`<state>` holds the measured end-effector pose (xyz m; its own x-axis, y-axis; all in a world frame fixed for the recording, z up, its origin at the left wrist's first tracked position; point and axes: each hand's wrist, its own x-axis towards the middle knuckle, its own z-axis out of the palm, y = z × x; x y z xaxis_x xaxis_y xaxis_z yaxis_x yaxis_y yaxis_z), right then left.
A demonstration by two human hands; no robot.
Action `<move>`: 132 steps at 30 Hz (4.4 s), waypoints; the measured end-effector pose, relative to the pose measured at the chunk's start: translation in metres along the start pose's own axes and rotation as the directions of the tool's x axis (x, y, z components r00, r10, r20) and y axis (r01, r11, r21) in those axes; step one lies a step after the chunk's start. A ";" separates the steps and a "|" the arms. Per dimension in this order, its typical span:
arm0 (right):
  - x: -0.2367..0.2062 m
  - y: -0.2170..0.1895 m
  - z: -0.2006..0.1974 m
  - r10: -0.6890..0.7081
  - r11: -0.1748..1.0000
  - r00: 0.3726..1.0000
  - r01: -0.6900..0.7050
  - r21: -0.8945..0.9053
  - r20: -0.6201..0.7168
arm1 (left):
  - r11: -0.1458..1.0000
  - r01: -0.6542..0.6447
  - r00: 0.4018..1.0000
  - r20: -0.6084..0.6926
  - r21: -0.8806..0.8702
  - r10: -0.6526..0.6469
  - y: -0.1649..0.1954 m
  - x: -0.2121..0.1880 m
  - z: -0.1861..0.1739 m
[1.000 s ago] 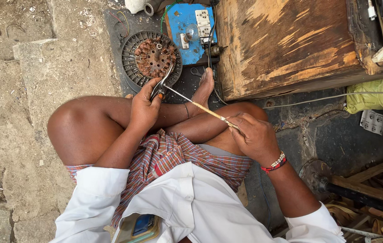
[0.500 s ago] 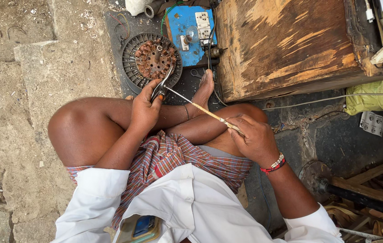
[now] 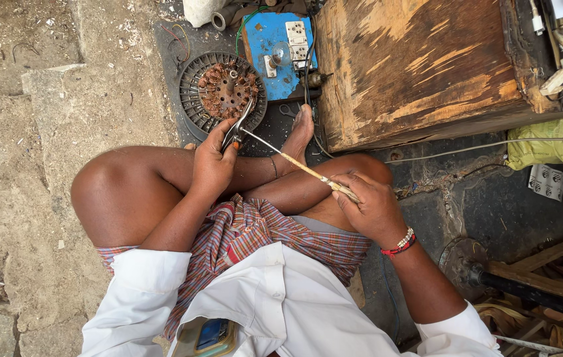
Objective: The person sits on the ground dismantling an electric motor armature, using pliers and a screwdriver to grip and pull copper wire out of the motor windings one piece at a time, collecting the extracted wire beside them.
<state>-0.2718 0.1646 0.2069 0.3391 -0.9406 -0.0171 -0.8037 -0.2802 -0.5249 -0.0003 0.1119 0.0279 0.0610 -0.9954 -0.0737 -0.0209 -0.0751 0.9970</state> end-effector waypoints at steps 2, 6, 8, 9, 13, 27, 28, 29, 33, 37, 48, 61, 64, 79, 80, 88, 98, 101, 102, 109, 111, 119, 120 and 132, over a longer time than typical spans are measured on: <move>-0.001 0.000 0.000 -0.017 1.000 1.000 0.017 0.005 -0.012 | 0.999 -0.014 1.000 -0.010 0.029 0.014 0.001 -0.001 0.000; -0.003 0.000 0.002 -0.030 0.999 0.999 0.030 -0.014 -0.030 | 0.994 -0.053 0.998 -0.028 0.098 0.056 0.004 -0.002 0.000; -0.004 -0.001 0.003 -0.031 0.999 0.999 0.030 -0.031 -0.038 | 0.990 -0.087 0.995 -0.048 0.112 0.093 0.006 -0.003 0.001; -0.005 -0.001 0.005 -0.036 0.999 0.998 0.034 -0.040 -0.043 | 0.987 -0.105 0.992 -0.058 0.119 0.112 0.007 -0.003 0.001; -0.006 -0.005 0.009 -0.043 0.996 0.998 0.038 -0.081 -0.056 | 0.991 -0.035 0.998 -0.055 0.132 0.043 0.012 -0.004 0.001; -0.008 0.033 0.038 0.214 0.822 0.974 -0.220 0.526 0.072 | 0.978 -0.027 0.997 -0.061 0.205 0.041 0.009 -0.002 -0.003; -0.007 0.039 0.040 0.261 0.688 0.955 -0.286 0.668 0.140 | 0.984 -0.054 0.996 -0.062 0.169 0.066 0.007 -0.001 -0.003; -0.007 0.045 0.039 0.347 0.590 0.911 -0.395 0.704 0.221 | 0.988 -0.079 0.994 -0.060 0.134 0.088 0.006 -0.001 -0.004; -0.003 0.055 0.033 0.495 0.237 0.738 -0.622 0.747 0.458 | 0.986 -0.118 0.990 -0.063 0.117 0.126 0.005 0.001 -0.005; 0.002 0.042 0.032 0.509 0.150 0.699 -0.647 0.748 0.502 | 0.986 -0.105 0.989 -0.093 0.131 0.117 0.008 0.001 -0.005; 0.002 0.001 0.017 0.049 0.968 0.995 -0.068 -0.240 -0.087 | 0.972 -0.110 0.987 -0.091 0.209 0.132 0.016 -0.002 -0.002; 0.006 0.053 0.029 0.433 0.640 0.836 -0.548 0.539 0.336 | 0.986 -0.165 0.976 -0.142 -0.001 0.163 -0.012 0.004 0.008; -0.009 0.047 0.028 0.235 0.905 0.968 -0.252 0.343 0.092 | 0.995 -0.050 0.994 -0.098 -0.081 0.042 -0.021 0.010 0.006; 0.073 0.023 0.129 -0.020 0.977 0.997 0.036 0.210 -0.078 | 0.874 0.402 0.881 0.377 -0.273 -0.287 0.007 -0.020 0.023; 0.077 0.020 0.127 -0.066 0.980 0.995 0.079 0.181 -0.079 | 0.878 0.403 0.880 0.373 -0.259 -0.294 0.008 -0.020 0.022; 0.079 0.012 0.123 -0.137 0.985 0.985 0.147 0.086 -0.109 | 0.915 0.361 0.885 0.377 -0.180 -0.275 0.004 -0.021 0.022; 0.082 0.008 0.124 -0.173 0.985 0.980 0.169 -0.040 -0.101 | 0.996 0.021 0.966 0.257 -0.092 0.003 0.002 -0.023 0.029; 0.079 0.009 0.134 -0.123 0.992 0.984 0.122 -0.011 -0.127 | 0.984 0.163 0.952 0.253 0.065 -0.175 0.008 -0.026 0.026; 0.079 0.010 0.137 -0.092 0.996 0.987 0.093 -0.002 -0.130 | 0.953 0.264 0.922 0.250 0.149 -0.295 0.010 -0.025 0.026; 0.079 0.007 0.158 0.254 0.925 0.962 -0.211 0.316 -0.101 | 0.985 -0.072 0.985 0.166 0.158 0.046 0.009 -0.033 0.027; 0.081 0.004 0.158 0.295 0.912 0.950 -0.246 0.328 -0.107 | 0.980 -0.124 0.982 0.158 0.156 0.099 0.007 -0.033 0.027; 0.071 0.010 0.138 -0.088 0.995 0.988 0.092 0.027 -0.126 | 0.994 0.106 0.963 0.248 0.018 -0.107 -0.012 -0.025 0.027; 0.071 0.010 0.137 -0.125 0.992 0.986 0.124 -0.020 -0.113 | 0.992 0.125 0.956 0.267 -0.001 -0.121 -0.015 -0.024 0.027; 0.068 0.013 0.159 -0.006 0.998 0.994 0.013 0.061 -0.113 | 0.986 0.118 0.955 0.259 0.119 -0.146 0.002 -0.036 0.019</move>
<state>-0.1818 0.1277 0.0635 0.2862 -0.9547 0.0821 -0.7682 -0.2798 -0.5758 -0.0219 0.1460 0.0321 -0.1968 -0.9548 -0.2226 -0.1326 -0.1990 0.9710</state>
